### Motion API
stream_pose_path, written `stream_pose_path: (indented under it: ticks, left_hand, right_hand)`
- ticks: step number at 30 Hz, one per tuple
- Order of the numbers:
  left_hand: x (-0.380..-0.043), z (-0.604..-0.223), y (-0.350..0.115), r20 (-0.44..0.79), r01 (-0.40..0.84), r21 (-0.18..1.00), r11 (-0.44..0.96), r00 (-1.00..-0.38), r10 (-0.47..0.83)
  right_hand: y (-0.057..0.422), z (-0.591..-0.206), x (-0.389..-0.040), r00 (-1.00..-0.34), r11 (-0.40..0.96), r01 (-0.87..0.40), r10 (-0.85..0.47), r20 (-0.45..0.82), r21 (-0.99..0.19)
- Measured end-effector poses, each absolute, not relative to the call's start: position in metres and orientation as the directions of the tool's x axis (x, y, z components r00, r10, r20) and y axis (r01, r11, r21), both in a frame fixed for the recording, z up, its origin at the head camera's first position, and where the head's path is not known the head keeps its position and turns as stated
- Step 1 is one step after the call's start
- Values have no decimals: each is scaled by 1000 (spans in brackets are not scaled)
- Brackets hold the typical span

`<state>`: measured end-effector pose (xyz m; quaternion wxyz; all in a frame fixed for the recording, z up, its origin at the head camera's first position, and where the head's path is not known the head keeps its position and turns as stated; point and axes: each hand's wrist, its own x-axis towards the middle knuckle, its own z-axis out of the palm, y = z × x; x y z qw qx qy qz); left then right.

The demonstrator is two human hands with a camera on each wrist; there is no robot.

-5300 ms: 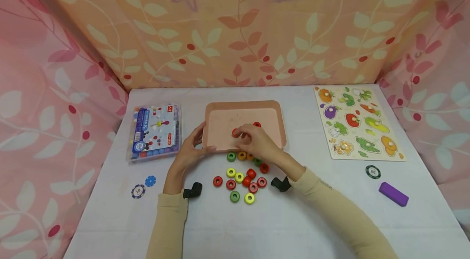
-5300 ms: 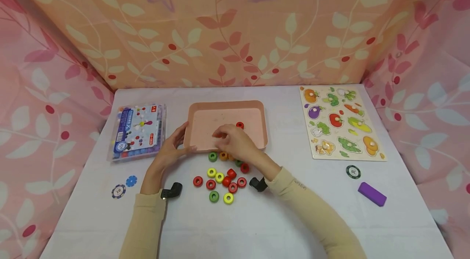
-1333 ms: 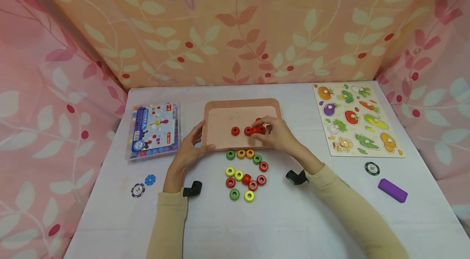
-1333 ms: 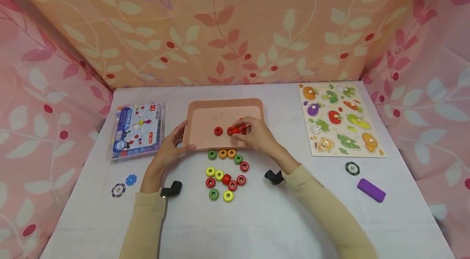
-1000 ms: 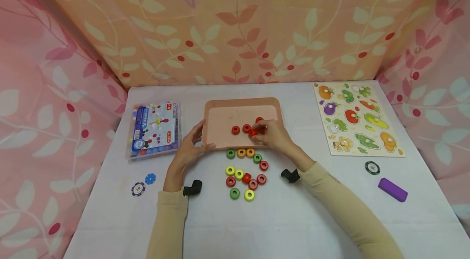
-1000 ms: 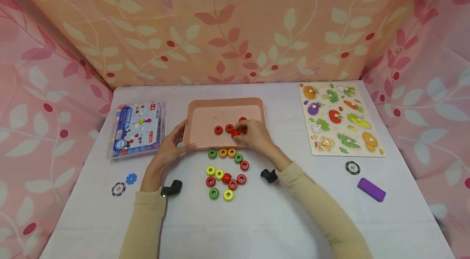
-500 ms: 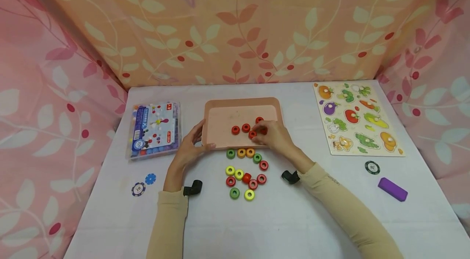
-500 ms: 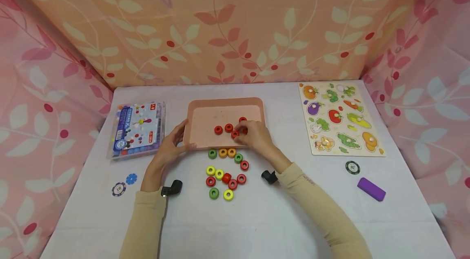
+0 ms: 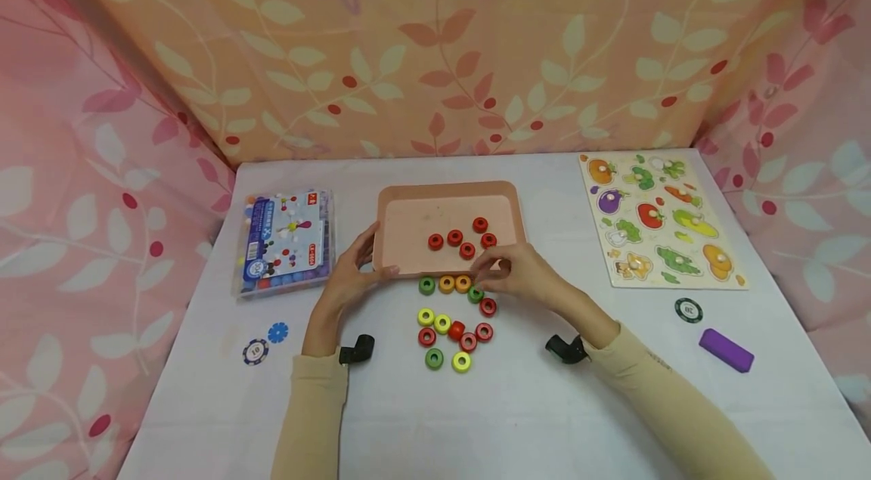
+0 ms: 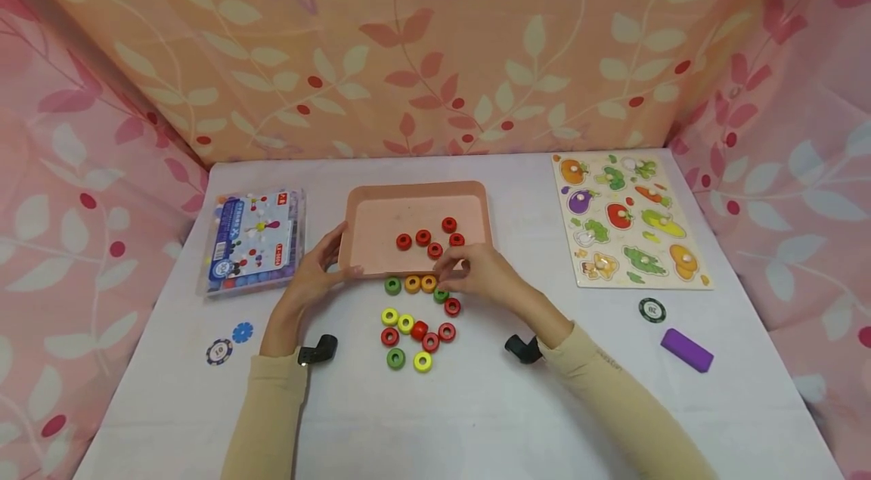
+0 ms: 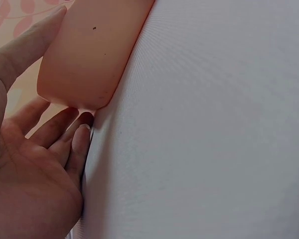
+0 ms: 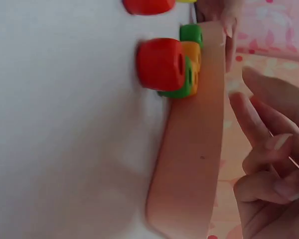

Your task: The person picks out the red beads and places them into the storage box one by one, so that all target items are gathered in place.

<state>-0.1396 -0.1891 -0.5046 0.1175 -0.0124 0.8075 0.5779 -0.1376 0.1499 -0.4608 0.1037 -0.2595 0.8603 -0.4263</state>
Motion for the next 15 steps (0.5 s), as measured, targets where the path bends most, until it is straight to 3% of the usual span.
stream_pose_path:
  ticks: [5, 15]
  left_hand:
    - [-139, -505, -189, -202, -153, 930, 334, -972, 117]
    - [-139, -504, -188, -191, -141, 931, 338, -974, 119]
  right_hand:
    - [162, -467, -122, -826, 559, -364, -563, -18, -745]
    - [170, -485, -105, -830, 586, -374, -557, -23, -719]
